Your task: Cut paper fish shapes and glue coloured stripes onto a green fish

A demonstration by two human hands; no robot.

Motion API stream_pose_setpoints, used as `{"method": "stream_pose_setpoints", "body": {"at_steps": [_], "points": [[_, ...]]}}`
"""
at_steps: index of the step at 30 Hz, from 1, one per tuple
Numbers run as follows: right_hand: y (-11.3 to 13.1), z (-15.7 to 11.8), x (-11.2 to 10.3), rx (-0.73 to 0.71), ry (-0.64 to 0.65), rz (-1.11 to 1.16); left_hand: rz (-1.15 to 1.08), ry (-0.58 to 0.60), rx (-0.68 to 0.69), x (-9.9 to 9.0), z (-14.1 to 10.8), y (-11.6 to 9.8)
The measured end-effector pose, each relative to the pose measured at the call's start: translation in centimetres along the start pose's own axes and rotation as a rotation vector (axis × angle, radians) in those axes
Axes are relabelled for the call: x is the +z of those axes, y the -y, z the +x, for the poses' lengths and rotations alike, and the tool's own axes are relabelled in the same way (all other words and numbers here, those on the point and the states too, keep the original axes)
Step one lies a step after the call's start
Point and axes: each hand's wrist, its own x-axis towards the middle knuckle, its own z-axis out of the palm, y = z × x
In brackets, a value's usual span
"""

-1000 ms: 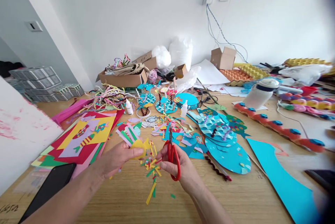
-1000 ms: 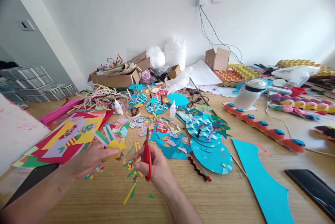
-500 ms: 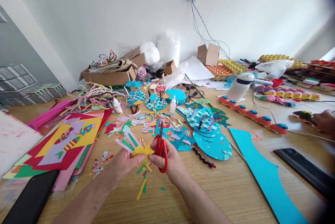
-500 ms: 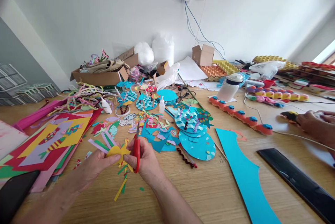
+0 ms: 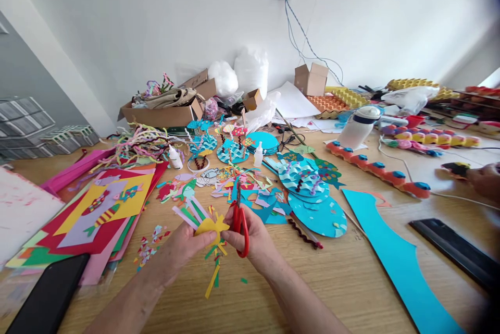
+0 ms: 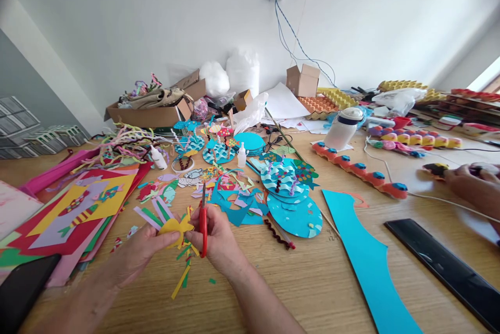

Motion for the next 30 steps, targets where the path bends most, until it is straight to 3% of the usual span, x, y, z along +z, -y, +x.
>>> {"method": "stream_pose_setpoints", "body": {"at_steps": [10,17,25,30], "points": [[-0.2,-0.1,0.2,0.032,0.041,-0.068,-0.135,-0.068,0.034,-0.1,-0.4,-0.4],[-0.3,0.1,0.0,0.025,0.034,-0.036,-0.240,-0.181,0.083,0.8,-0.4,-0.9],[-0.1,-0.2,0.0,0.046,0.022,0.148,-0.235,-0.218,0.117,1.8,0.2,-0.4],[-0.2,-0.2,0.1,0.029,-0.048,0.119,-0.141,-0.319,0.149,3.2,0.5,-0.4]]}}
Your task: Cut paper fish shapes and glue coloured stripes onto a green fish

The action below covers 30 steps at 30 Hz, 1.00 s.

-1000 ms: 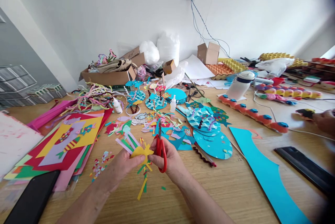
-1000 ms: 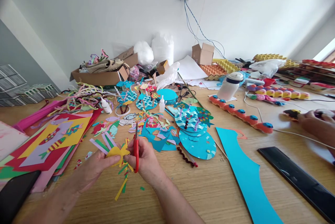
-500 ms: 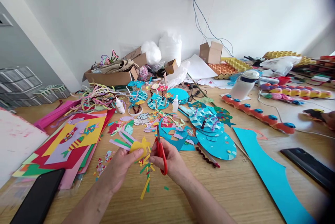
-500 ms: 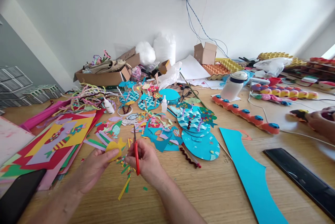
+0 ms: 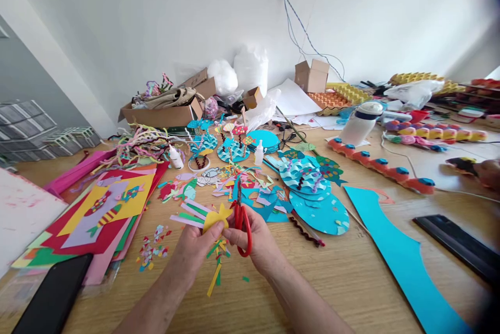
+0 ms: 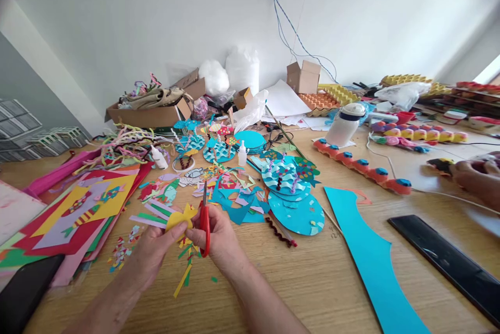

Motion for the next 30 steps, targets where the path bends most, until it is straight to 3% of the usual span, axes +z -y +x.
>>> {"method": "stream_pose_setpoints", "body": {"at_steps": [2,4,7,10,13,16,19,22,30], "points": [[0.1,0.1,0.0,-0.024,-0.031,-0.016,0.002,0.026,0.016,0.2,-0.3,0.2],[0.4,0.2,-0.1,-0.048,-0.063,-0.031,-0.016,0.123,0.016,-0.6,-0.6,0.4],[0.9,0.3,-0.2,-0.085,-0.088,-0.078,-0.092,0.249,-0.031,-3.7,-0.5,-0.1],[1.4,0.1,-0.1,-0.072,-0.024,-0.203,-0.083,0.122,0.025,-7.5,0.4,-2.1],[1.6,-0.3,0.2,-0.053,0.063,-0.412,0.260,0.206,0.100,-9.0,1.1,-4.3],[1.4,-0.4,0.5,-0.054,0.117,-0.554,0.755,0.448,0.104,-7.5,1.4,-4.8],[1.0,-0.3,0.5,-0.061,0.129,-0.571,0.898,0.526,0.086,-5.0,1.5,-3.7],[0.7,-0.1,0.3,-0.078,0.103,-0.517,0.814,0.489,0.065,-3.8,1.6,-2.2],[0.3,0.0,0.3,-0.067,0.019,-0.322,0.382,0.292,-0.006,-3.4,1.1,-0.3]]}}
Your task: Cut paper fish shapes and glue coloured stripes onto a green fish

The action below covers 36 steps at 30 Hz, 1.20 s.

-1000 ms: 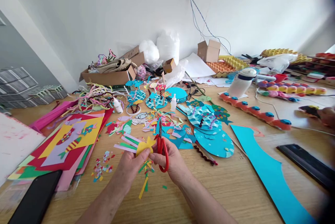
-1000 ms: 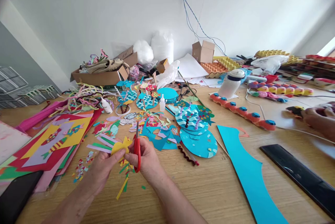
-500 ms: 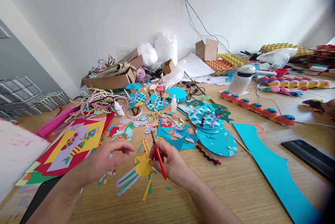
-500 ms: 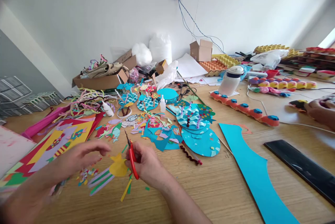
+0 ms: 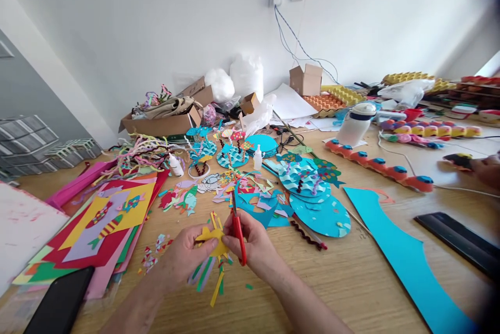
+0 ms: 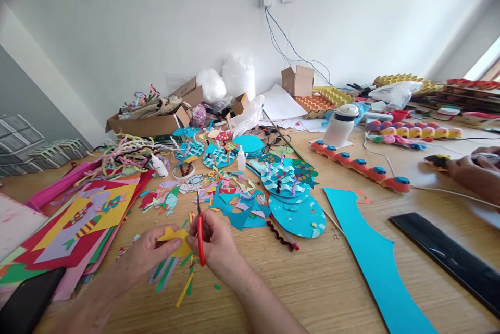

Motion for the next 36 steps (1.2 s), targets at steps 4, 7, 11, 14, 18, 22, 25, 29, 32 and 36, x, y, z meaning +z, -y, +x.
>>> {"method": "stream_pose_setpoints", "body": {"at_steps": [4,7,11,14,18,22,25,29,32,36], "points": [[0.3,0.0,0.0,0.013,0.013,0.081,-0.160,-0.011,-0.016,0.6,-0.3,0.4],[0.5,-0.1,-0.1,0.017,0.013,0.070,-0.319,-0.112,-0.069,0.7,-0.6,0.2],[0.6,-0.2,-0.1,0.020,0.066,-0.106,-0.501,-0.366,-0.157,0.6,-1.2,-1.0],[0.5,-0.4,0.1,0.000,0.143,-0.196,-0.567,-0.440,-0.152,0.3,-1.6,-1.9],[0.3,-0.8,0.4,0.025,0.243,-0.165,-0.491,-0.370,-0.044,0.0,-1.8,-2.5],[-0.1,-1.1,0.4,0.061,0.304,-0.125,-0.411,-0.317,-0.032,-0.1,-1.7,-2.9],[-0.3,-1.1,0.2,0.062,0.342,-0.108,-0.374,-0.264,-0.032,-0.2,-1.8,-2.9],[0.0,-0.9,0.2,0.094,0.295,0.011,-0.323,-0.202,0.001,-0.3,-1.8,-2.3],[0.2,-0.6,0.2,0.081,0.184,0.111,-0.201,-0.246,0.056,-0.5,-1.7,-2.0],[0.3,-0.4,0.1,0.075,0.090,0.215,-0.003,-0.359,0.240,-0.8,-1.3,-1.9]]}}
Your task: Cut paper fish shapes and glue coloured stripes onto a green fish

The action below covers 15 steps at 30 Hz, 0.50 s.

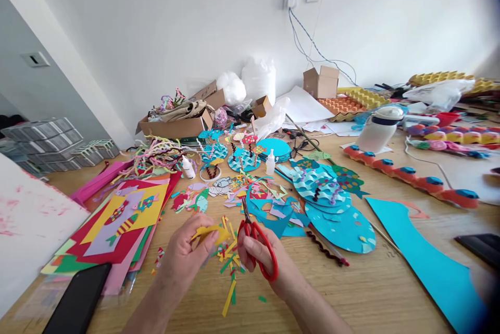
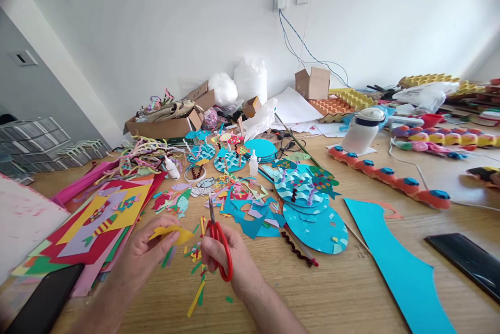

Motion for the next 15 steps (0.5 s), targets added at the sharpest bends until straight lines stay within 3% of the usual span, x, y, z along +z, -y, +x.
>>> {"method": "stream_pose_setpoints", "body": {"at_steps": [2,5,9,15], "points": [[-0.1,0.1,0.0,0.014,-0.050,0.037,0.027,-0.047,0.048,0.0,0.2,0.3],[-0.3,0.3,0.1,-0.012,-0.087,0.038,-0.034,-0.065,-0.070,0.3,0.2,0.8],[-0.6,0.4,0.1,-0.018,-0.099,0.037,-0.160,0.034,-0.219,1.3,-0.3,1.1],[-0.4,0.5,-0.1,-0.055,-0.137,-0.050,-0.098,0.150,-0.255,1.6,0.0,1.1]]}}
